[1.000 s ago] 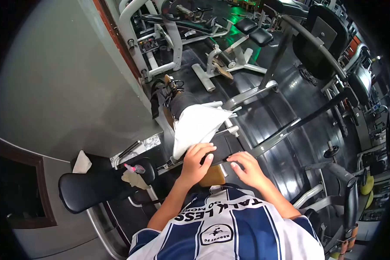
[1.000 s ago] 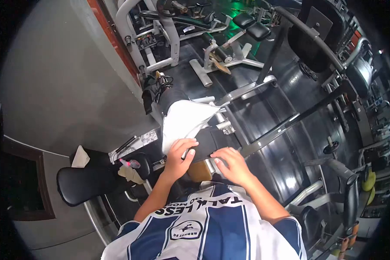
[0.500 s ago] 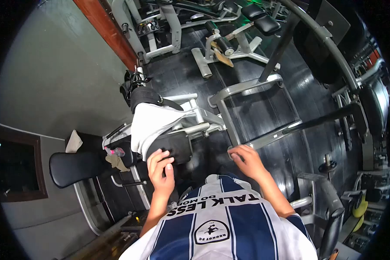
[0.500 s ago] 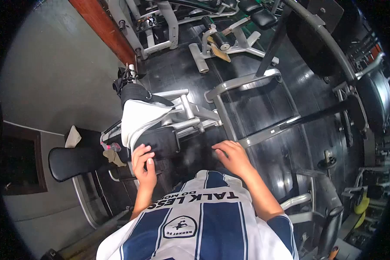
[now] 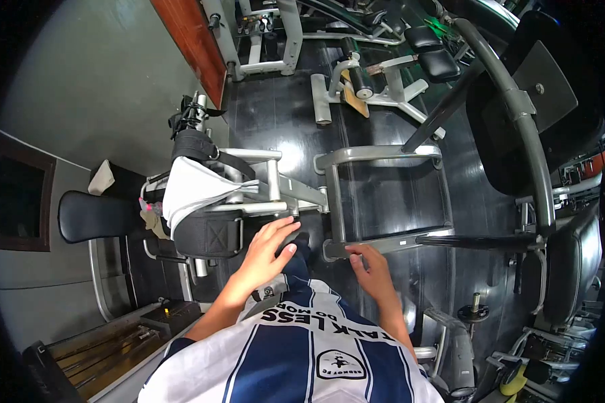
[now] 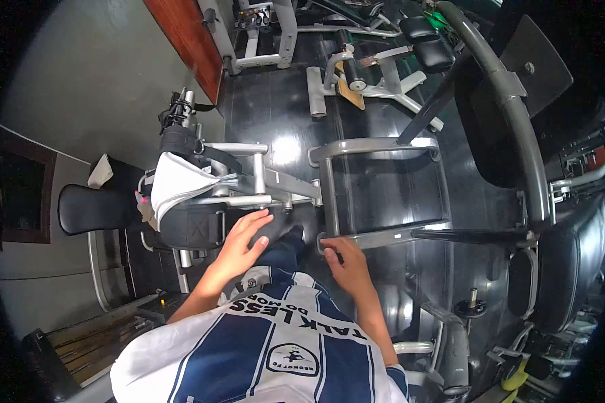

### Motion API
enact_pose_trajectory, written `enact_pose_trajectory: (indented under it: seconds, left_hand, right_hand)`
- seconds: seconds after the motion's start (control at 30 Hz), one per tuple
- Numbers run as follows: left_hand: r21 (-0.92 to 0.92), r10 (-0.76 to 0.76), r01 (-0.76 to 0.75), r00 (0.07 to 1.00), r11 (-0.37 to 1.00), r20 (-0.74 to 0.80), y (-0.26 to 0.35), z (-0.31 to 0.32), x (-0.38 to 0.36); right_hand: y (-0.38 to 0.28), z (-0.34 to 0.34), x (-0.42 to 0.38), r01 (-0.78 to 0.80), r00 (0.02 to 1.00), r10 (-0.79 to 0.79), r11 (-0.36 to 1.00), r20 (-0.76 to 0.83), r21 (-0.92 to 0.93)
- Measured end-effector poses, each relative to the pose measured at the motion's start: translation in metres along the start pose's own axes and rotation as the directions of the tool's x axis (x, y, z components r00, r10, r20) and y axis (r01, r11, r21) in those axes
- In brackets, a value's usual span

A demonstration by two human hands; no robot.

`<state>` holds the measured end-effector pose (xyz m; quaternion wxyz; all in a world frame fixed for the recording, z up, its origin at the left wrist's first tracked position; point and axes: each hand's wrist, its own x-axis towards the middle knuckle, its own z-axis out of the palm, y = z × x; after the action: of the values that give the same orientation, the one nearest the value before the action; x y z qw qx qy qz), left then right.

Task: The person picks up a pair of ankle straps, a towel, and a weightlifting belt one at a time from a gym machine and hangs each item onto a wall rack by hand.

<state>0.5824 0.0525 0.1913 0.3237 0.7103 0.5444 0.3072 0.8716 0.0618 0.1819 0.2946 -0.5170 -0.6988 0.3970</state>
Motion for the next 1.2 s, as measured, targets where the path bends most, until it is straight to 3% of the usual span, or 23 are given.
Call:
enact_pose_trajectory:
  seconds: [0.1,0.2,0.3,0.4,0.47,0.77,0.93,1.0,1.03,1.1,1.2]
  left_hand:
    - [0.015,-0.017,0.016,0.998,1.000,0.065,-0.002,0.011,0.021]
    - [0.029,0.042,-0.047,0.987,0.998,0.156,-0.006,0.027,0.050]
    - [-0.025,0.081,-0.077,0.971,0.997,0.225,-0.005,0.041,0.083]
    - [-0.108,0.100,-0.078,0.971,0.991,0.215,-0.017,0.050,0.117]
    - [-0.109,0.075,-0.056,0.981,0.992,0.180,-0.037,0.056,0.139]
    - [-0.204,-0.096,0.072,0.990,0.976,-0.107,-0.060,0.010,0.195]
    - [-0.245,-0.196,0.149,0.964,0.958,-0.177,-0.062,-0.003,0.174]
    - [-0.291,-0.225,0.153,0.945,0.945,-0.236,-0.064,-0.004,0.167]
    - [-0.305,-0.238,0.153,0.935,0.940,-0.263,-0.064,-0.005,0.165]
    - [-0.324,-0.237,0.130,0.919,0.937,-0.314,-0.060,-0.010,0.162]
    - [-0.395,-0.232,0.066,0.891,0.916,-0.390,-0.042,-0.018,0.162]
  right_hand:
    - [0.011,-0.014,0.001,-0.051,0.998,0.051,0.999,0.039,-0.005]
    - [0.031,-0.029,0.011,-0.146,0.988,0.148,0.987,-0.031,0.061]
    - [0.045,-0.030,0.042,-0.176,0.980,0.183,0.980,-0.079,0.090]
    - [0.028,-0.040,0.098,-0.187,0.981,0.191,0.976,-0.023,0.115]
    - [0.033,-0.043,0.137,-0.050,0.999,0.050,0.998,0.001,0.041]
    - [0.034,-0.062,0.271,0.018,0.997,-0.016,1.000,0.073,-0.020]
    - [0.019,-0.027,0.301,0.103,0.952,-0.105,0.994,0.289,0.022]
    - [0.004,-0.017,0.310,0.037,0.922,-0.051,0.998,0.383,0.045]
    - [0.003,-0.012,0.317,0.055,0.919,-0.068,0.997,0.389,0.045]
    - [-0.001,-0.001,0.332,0.248,0.860,-0.236,0.968,0.452,0.032]
    - [-0.022,0.011,0.353,0.219,0.824,-0.188,0.976,0.535,0.006]
